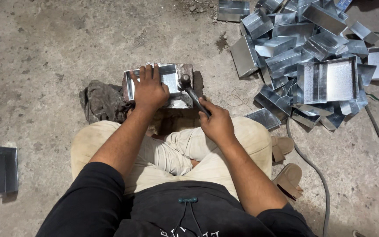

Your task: The person sits on the floor and repeatedly hammers small rectangular metal boxes on a brick anvil to flatten or shape them. They pick up each box, position it, strike it with a hammer, and place the finished piece aside.

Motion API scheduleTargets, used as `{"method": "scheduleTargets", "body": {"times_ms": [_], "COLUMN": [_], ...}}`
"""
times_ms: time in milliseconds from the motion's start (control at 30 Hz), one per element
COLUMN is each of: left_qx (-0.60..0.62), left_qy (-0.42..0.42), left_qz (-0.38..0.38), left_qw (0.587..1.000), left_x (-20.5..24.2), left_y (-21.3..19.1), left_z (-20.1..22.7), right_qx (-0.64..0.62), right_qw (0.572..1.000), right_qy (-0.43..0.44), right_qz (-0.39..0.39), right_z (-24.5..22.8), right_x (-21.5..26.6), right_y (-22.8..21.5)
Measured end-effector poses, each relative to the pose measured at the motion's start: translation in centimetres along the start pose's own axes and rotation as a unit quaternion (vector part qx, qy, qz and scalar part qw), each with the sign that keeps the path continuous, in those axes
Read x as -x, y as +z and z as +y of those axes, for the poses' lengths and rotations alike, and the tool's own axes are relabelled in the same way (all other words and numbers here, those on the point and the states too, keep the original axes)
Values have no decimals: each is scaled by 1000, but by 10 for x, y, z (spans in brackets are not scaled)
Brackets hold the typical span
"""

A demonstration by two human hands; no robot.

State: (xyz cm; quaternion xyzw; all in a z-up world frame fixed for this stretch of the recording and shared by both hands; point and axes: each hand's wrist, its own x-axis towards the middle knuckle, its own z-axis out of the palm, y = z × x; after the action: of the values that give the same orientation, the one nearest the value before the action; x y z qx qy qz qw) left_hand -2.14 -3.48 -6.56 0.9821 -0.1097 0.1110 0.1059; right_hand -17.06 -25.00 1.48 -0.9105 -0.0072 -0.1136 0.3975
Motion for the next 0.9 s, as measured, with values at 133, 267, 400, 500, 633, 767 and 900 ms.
{"method": "scheduleTargets", "body": {"times_ms": [133,267,400,500,633,767,900], "left_qx": [10,-1,7,2,-11,6,13], "left_qy": [-10,-5,-10,-8,-7,-10,-2], "left_qz": [-16,-10,-28,-29,-37,-41,-17], "left_qw": [1000,1000,1000,1000,999,999,1000], "left_x": [-1,0,-1,-4,-2,-3,-1], "left_y": [-2,-4,-5,-4,-5,-7,2], "left_z": [0,0,0,0,1,1,-3], "right_qx": [-50,-9,5,-39,32,29,19], "right_qw": [996,995,1000,997,999,999,998], "right_qy": [-53,-84,3,-38,6,10,60], "right_qz": [60,51,8,53,7,33,17], "right_z": [-1,-1,-4,-6,1,19,36], "right_x": [2,1,1,7,3,-7,3], "right_y": [0,5,2,5,8,13,12]}}
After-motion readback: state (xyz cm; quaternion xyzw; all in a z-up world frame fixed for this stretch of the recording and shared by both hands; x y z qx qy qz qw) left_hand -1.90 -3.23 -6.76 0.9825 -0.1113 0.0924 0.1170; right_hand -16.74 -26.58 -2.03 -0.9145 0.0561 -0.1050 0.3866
